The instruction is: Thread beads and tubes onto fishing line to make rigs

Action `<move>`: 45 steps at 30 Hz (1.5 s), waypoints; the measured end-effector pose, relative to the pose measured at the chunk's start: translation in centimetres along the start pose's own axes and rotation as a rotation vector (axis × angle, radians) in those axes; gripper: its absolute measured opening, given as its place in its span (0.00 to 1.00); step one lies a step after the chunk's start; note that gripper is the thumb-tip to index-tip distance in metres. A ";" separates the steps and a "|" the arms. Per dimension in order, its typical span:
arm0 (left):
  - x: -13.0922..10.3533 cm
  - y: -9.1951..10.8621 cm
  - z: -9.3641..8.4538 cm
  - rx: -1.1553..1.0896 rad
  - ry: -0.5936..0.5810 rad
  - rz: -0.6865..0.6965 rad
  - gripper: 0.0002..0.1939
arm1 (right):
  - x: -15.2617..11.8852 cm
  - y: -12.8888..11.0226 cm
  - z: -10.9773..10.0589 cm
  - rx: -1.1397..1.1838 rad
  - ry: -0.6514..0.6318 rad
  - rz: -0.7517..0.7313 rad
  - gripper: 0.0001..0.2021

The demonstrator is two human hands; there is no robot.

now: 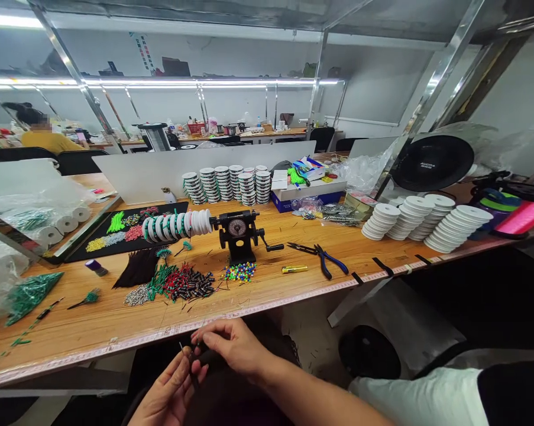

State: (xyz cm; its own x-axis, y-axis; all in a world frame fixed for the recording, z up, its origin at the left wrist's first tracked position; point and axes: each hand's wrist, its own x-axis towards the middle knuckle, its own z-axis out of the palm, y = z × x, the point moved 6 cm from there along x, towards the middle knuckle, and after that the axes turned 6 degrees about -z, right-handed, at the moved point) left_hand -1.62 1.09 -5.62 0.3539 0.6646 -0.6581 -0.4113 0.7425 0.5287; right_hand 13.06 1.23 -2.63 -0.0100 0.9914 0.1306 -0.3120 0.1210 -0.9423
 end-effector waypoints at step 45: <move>-0.8 -0.4 2.3 0.190 -0.148 0.117 0.17 | -1.5 -0.9 0.4 -0.273 0.122 -0.013 0.06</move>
State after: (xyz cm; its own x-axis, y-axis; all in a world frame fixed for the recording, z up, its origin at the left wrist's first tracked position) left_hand 0.23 0.40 -4.05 0.4378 0.7416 -0.5082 -0.2967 0.6528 0.6970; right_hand 13.01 -0.36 -1.88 0.1118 0.9864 0.1206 -0.0439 0.1261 -0.9910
